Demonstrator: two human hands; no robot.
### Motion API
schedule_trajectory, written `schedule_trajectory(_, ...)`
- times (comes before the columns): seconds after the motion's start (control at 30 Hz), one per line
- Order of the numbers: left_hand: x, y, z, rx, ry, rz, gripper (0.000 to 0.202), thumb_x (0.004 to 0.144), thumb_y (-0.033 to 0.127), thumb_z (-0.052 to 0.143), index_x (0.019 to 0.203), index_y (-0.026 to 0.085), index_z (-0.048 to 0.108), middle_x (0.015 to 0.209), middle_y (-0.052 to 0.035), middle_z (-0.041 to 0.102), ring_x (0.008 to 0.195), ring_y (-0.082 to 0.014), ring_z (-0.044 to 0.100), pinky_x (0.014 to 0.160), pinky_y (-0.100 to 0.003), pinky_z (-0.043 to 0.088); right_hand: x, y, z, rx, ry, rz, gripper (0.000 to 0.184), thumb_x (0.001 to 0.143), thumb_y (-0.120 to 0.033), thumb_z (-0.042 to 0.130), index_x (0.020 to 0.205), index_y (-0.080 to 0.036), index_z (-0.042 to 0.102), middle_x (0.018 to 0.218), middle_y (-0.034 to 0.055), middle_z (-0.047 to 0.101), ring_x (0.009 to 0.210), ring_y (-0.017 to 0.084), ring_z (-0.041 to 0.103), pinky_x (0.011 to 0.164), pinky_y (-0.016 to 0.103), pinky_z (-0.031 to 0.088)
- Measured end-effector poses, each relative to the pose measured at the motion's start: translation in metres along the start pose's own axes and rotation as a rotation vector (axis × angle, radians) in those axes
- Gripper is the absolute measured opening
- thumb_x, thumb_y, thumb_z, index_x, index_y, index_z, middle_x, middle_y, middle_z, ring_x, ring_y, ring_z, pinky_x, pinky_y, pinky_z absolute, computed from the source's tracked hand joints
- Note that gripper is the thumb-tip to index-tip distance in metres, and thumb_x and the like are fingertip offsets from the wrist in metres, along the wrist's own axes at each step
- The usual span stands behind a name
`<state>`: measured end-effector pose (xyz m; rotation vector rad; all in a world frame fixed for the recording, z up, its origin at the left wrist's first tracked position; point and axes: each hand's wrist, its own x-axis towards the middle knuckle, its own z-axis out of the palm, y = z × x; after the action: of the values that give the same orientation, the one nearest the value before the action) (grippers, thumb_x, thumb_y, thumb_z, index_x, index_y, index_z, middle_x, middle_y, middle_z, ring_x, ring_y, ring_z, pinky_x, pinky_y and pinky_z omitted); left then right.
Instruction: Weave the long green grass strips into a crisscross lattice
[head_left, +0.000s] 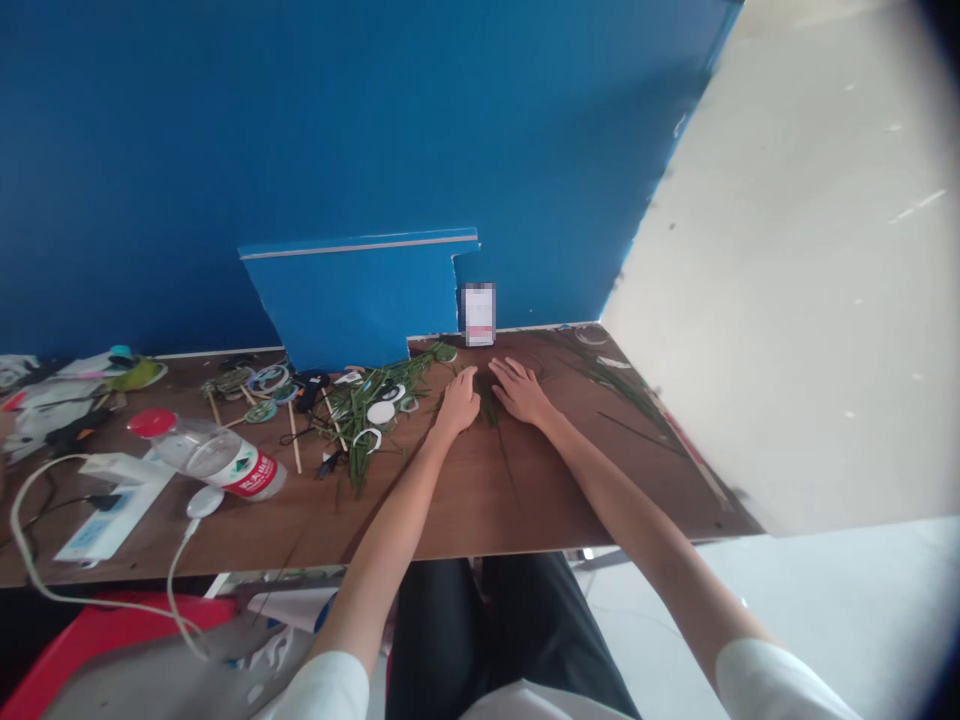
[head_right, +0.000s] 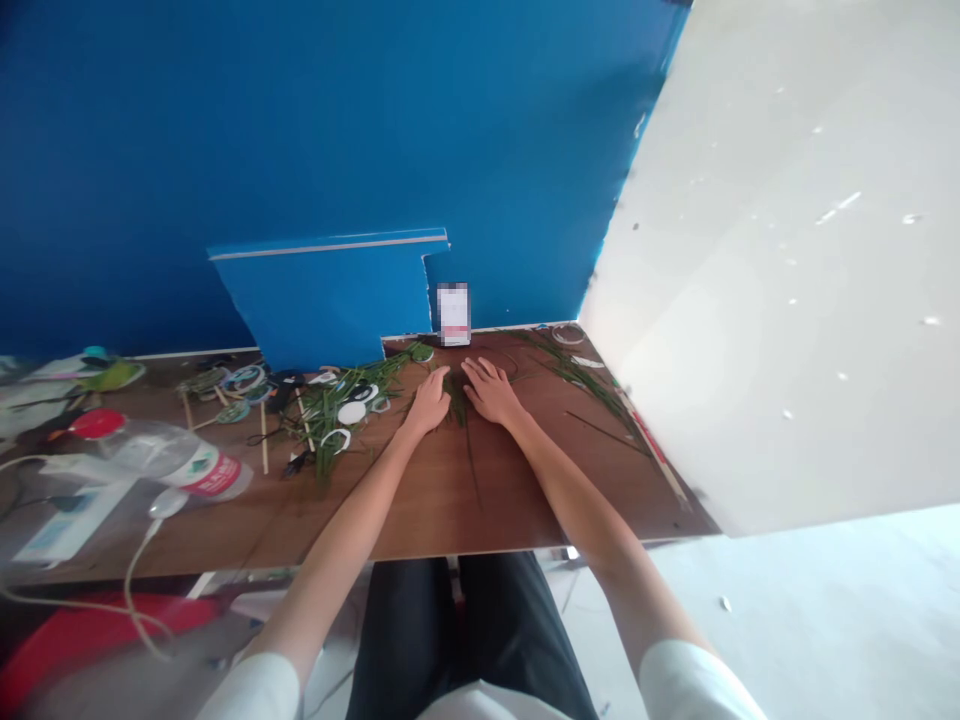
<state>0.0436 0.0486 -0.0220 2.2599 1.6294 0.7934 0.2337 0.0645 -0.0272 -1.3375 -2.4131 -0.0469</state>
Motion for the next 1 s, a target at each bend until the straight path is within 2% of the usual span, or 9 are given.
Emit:
schedule_trajectory(0.13,-0.001,-0.002,-0.005,-0.070,0.144,-0.036,0.064,0.074,0.000,0.035,0.136,0.017,0.045,0.140,-0.0091,0.051,0.133,-0.0195,0.044,0.113,-0.039,0.037,0.002,-0.001,0.000,0.005,-0.025,0.011,0.056,0.101,-0.039,0.024,0.151,-0.015,0.033,0.147,0.0143,0.047,0.142,0.028,0.025,0.108,0.049,0.028)
schedule_trajectory(0.27,-0.005,-0.005,-0.012,0.008,0.236,-0.068,0.054,0.076,-0.002,0.035,0.121,0.019,0.056,0.129,-0.0081,0.058,0.125,-0.0208,0.050,0.108,-0.039,0.040,0.001,-0.002,0.000,0.002,-0.005,0.020,0.056,0.101,-0.038,0.025,0.149,-0.011,0.036,0.139,0.0168,0.054,0.140,0.029,0.028,0.106,0.048,0.028)
schedule_trajectory(0.4,-0.006,-0.011,-0.023,0.132,0.157,-0.076,0.036,0.083,0.004,0.041,0.107,0.021,0.062,0.121,-0.0071,0.061,0.118,-0.0236,0.053,0.102,-0.040,0.041,0.000,-0.002,0.000,-0.011,0.030,0.011,0.053,0.102,-0.036,0.025,0.145,-0.011,0.041,0.134,0.0167,0.057,0.135,0.029,0.034,0.104,0.047,0.030)
schedule_trajectory(0.53,-0.010,-0.021,-0.035,0.218,0.083,-0.079,0.028,0.087,0.009,0.045,0.103,0.023,0.064,0.119,-0.0064,0.062,0.113,-0.0251,0.055,0.097,-0.041,0.042,0.000,-0.003,-0.002,0.002,0.037,-0.012,0.048,0.102,-0.036,0.027,0.137,-0.014,0.051,0.130,0.0152,0.059,0.127,0.029,0.040,0.100,0.046,0.033)
schedule_trajectory(0.77,-0.030,-0.037,-0.049,0.217,0.080,-0.037,0.028,0.089,0.010,0.044,0.100,0.023,0.067,0.117,-0.0057,0.063,0.109,-0.0239,0.055,0.098,-0.040,0.042,-0.002,-0.003,-0.005,0.027,0.046,-0.030,0.044,0.103,-0.037,0.027,0.124,-0.018,0.061,0.125,0.0131,0.060,0.119,0.028,0.043,0.097,0.047,0.036)
schedule_trajectory(1.0,-0.036,-0.041,-0.044,0.241,0.092,-0.006,0.028,0.088,0.013,0.048,0.096,0.023,0.072,0.121,-0.0060,0.061,0.117,-0.0268,0.051,0.103,-0.044,0.039,-0.004,-0.002,-0.003,0.029,0.054,-0.037,0.043,0.102,-0.036,0.029,0.125,-0.020,0.061,0.125,0.0136,0.059,0.120,0.029,0.043,0.096,0.048,0.036)
